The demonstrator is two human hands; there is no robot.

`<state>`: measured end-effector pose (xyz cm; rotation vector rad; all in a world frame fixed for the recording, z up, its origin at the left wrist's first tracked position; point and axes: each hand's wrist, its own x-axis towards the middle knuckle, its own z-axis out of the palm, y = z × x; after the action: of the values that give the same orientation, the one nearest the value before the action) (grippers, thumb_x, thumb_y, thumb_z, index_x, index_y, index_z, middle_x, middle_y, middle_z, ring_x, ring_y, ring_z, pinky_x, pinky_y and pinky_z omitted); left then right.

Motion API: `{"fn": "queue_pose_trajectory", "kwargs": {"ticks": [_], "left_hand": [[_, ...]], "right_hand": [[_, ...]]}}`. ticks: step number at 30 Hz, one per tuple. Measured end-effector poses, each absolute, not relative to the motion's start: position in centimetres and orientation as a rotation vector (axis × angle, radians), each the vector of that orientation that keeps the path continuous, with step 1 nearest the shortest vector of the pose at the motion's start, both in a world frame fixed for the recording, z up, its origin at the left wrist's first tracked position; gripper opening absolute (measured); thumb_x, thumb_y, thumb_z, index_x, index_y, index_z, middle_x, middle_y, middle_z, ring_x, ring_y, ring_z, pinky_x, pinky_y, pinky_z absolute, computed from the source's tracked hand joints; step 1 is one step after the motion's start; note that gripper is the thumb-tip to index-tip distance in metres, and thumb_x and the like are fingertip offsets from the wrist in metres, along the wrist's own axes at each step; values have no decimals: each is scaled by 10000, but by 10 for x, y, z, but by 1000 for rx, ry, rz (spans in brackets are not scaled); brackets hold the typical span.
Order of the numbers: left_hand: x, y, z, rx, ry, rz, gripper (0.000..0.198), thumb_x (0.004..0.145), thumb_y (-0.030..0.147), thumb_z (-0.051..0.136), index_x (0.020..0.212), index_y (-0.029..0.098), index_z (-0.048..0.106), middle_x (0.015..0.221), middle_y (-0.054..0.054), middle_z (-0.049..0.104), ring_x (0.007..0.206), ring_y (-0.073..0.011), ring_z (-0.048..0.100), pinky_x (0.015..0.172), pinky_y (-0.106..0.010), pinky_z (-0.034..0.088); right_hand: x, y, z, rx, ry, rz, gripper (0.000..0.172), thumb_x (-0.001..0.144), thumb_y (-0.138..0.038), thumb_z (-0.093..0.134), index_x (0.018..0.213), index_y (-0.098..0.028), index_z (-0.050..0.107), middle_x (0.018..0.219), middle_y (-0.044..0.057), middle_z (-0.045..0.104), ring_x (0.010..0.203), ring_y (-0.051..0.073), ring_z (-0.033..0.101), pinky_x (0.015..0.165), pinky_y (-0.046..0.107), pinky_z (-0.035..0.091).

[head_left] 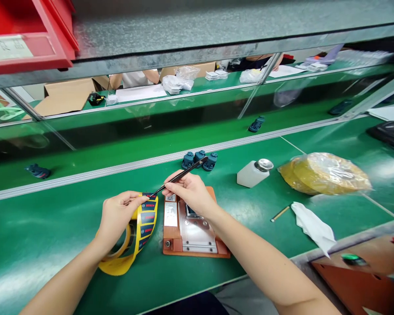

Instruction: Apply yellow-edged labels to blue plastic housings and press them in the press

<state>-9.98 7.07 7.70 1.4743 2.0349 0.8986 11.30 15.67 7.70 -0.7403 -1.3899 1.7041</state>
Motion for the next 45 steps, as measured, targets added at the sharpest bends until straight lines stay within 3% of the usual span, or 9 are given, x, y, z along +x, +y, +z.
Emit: {"fn": "queue_pose_trajectory", "kwargs": {"ticks": [4, 8, 12, 15, 19, 21, 23, 28, 45], "left_hand": [[-107, 100, 79, 1802, 2255, 316, 583, 958, 652, 367, 984, 213, 750, 879, -86, 790, 876, -307, 732, 775, -351, 516], [-112, 135, 68, 1841, 2318, 47, 678, 927, 681, 370, 1020, 104, 715, 813, -214, 748, 905, -439, 709, 779, -454, 508], [-114, 147, 63, 1840, 2295, -126, 737, 943, 682, 320, 1367, 136, 575, 1020, -232, 756, 998, -463, 697, 812, -517, 514], [-111, 136, 73, 1893, 2380, -194, 776, 952, 703, 294, 1502, 177, 443, 1033, -216, 755, 960, -470, 700, 788, -547, 514], [-92, 97, 82, 2337, 2336, 208, 593, 998, 586, 387, 1344, 151, 594, 1046, -172, 749, 965, -396, 689, 828, -492, 496], [-72, 73, 74, 2527, 1994, 505, 437, 1014, 500, 450, 1225, 178, 657, 1078, -123, 753, 983, -327, 679, 851, -444, 483], [-48, 49, 60, 2606, 1629, 638, 362, 1011, 449, 509, 1226, 195, 653, 1142, -96, 750, 1026, -280, 658, 887, -413, 473], [-4, 15, 24, 2711, 1377, 646, 508, 955, 446, 619, 1386, 181, 582, 1399, -105, 649, 1201, -334, 537, 1013, -463, 413], [1, 13, 21, 2702, 1428, 683, 467, 945, 370, 652, 1370, 181, 610, 1400, -66, 656, 1157, -335, 523, 990, -479, 382]], "right_hand": [[130, 159, 74, -809, -1413, 1585, 388, 795, -520, 791, 913, -178, 652, 793, 42, 724, 789, 216, 748, 761, 354, 615], [163, 166, 74, -849, -1465, 1534, 390, 795, -533, 783, 892, -188, 628, 785, 31, 706, 774, 209, 739, 763, 352, 609], [197, 169, 69, -889, -1475, 1615, 384, 804, -526, 783, 888, -198, 603, 807, 22, 705, 763, 194, 736, 753, 345, 599], [212, 166, 62, -907, -1504, 1631, 366, 825, -521, 770, 891, -201, 605, 825, 28, 716, 798, 196, 724, 777, 365, 598], [220, 162, 55, -907, -1508, 1660, 361, 837, -527, 759, 893, -205, 609, 851, 41, 732, 828, 210, 725, 814, 401, 601], [221, 162, 52, -907, -1477, 1677, 366, 830, -528, 765, 890, -204, 605, 842, 42, 734, 824, 212, 728, 809, 400, 603], [221, 163, 49, -910, -1458, 1678, 368, 822, -523, 775, 888, -203, 604, 832, 39, 733, 823, 211, 729, 808, 396, 602], [220, 165, 46, -914, -1495, 1648, 358, 834, -520, 767, 888, -200, 615, 846, 41, 731, 815, 204, 722, 797, 376, 592], [219, 164, 42, -910, -1517, 1656, 350, 852, -509, 752, 900, -194, 607, 852, 47, 746, 800, 201, 732, 777, 362, 590]]}}
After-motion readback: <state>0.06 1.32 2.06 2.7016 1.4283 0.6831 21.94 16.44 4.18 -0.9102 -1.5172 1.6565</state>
